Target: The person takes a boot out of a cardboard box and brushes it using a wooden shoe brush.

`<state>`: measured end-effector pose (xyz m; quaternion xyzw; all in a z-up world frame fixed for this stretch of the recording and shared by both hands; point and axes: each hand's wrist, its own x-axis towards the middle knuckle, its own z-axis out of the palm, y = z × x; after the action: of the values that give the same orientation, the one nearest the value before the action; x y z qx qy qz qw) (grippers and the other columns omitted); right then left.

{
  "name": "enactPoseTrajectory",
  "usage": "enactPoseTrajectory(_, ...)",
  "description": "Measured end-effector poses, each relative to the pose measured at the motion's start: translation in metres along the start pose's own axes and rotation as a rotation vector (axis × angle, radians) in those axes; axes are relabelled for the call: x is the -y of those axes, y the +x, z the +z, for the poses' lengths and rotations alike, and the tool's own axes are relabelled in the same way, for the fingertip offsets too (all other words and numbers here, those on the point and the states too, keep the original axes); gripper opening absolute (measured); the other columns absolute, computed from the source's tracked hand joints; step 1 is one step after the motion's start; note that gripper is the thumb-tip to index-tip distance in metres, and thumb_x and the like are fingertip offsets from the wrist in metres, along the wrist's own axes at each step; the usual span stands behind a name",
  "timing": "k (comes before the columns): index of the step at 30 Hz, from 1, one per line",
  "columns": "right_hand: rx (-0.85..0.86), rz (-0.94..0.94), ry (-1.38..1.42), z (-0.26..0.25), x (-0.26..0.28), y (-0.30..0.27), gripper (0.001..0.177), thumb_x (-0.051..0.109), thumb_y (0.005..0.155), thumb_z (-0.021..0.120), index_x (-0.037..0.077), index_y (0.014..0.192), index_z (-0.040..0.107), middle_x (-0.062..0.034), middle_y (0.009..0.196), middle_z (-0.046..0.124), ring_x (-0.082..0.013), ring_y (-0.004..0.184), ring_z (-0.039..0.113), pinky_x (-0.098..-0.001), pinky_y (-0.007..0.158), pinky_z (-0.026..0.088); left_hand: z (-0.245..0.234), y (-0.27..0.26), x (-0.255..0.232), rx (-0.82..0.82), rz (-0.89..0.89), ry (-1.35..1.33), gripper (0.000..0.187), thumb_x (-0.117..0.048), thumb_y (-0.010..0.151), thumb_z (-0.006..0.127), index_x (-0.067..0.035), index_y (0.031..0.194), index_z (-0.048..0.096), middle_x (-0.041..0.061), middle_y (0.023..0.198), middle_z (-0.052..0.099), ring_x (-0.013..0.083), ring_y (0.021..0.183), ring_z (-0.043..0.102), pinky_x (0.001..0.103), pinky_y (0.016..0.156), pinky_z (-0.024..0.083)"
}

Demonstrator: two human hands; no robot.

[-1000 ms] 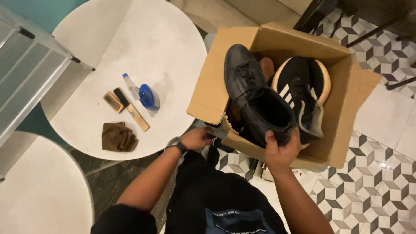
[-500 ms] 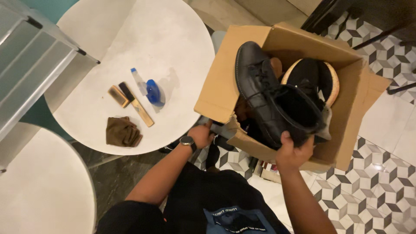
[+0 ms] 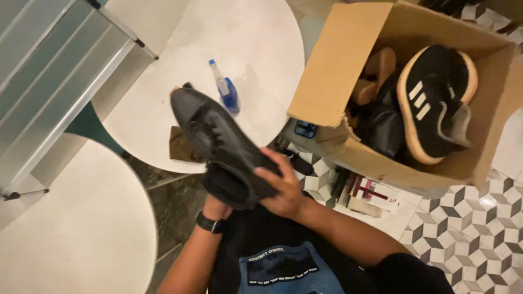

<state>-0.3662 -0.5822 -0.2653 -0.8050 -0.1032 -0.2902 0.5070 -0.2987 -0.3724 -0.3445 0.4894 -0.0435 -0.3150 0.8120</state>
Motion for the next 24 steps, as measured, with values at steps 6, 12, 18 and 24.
enactPoseTrajectory(6, 0.286, -0.041, -0.008, 0.076, 0.031, 0.021, 0.071, 0.027, 0.082, 0.089, 0.016, 0.145, 0.059, -0.0263, 0.157, 0.041, -0.0454, 0.140, 0.050, -0.0530, 0.117, 0.047, -0.037, -0.023, -0.049, -0.161, -0.030, -0.467, 0.058, -0.040, 0.103, 0.054, -0.010, 0.151, 0.046, 0.013, 0.148, 0.055, 0.0290, 0.131, 0.055, 0.047, 0.111, 0.046)
enactPoseTrajectory(12, 0.506, -0.005, -0.029, 0.120, 0.052, 0.027, 0.067, 0.034, 0.088, 0.083, 0.021, 0.148, 0.057, -0.0277, 0.160, 0.035, -0.0484, 0.138, 0.048, -0.0537, 0.115, 0.045, -0.076, -0.038, -0.081, -0.210, 0.053, -0.495, 0.063, -0.046, 0.102, 0.053, -0.008, 0.151, 0.047, 0.013, 0.145, 0.057, 0.0288, 0.129, 0.057, 0.046, 0.110, 0.047)
enactPoseTrajectory(18, 0.605, 0.011, 0.095, 0.129, 0.051, 0.033, 0.064, 0.031, 0.085, 0.080, 0.021, 0.144, 0.058, -0.0241, 0.160, 0.037, -0.0461, 0.142, 0.045, -0.0528, 0.117, 0.040, -0.096, -0.049, -0.095, -0.249, 0.099, -0.518, 0.068, -0.052, 0.100, 0.052, -0.006, 0.150, 0.047, 0.013, 0.143, 0.059, 0.0287, 0.127, 0.058, 0.045, 0.109, 0.047)
enactPoseTrajectory(24, 0.638, 0.262, 0.216, 0.130, 0.032, 0.047, 0.079, 0.036, 0.085, 0.082, 0.011, 0.151, 0.047, -0.0217, 0.153, 0.042, -0.0385, 0.141, 0.049, -0.0443, 0.115, 0.045, -0.093, -0.036, -0.090, -0.263, 0.154, -0.561, 0.074, -0.058, 0.099, 0.051, -0.005, 0.150, 0.048, 0.014, 0.141, 0.060, 0.0285, 0.125, 0.060, 0.044, 0.108, 0.048)
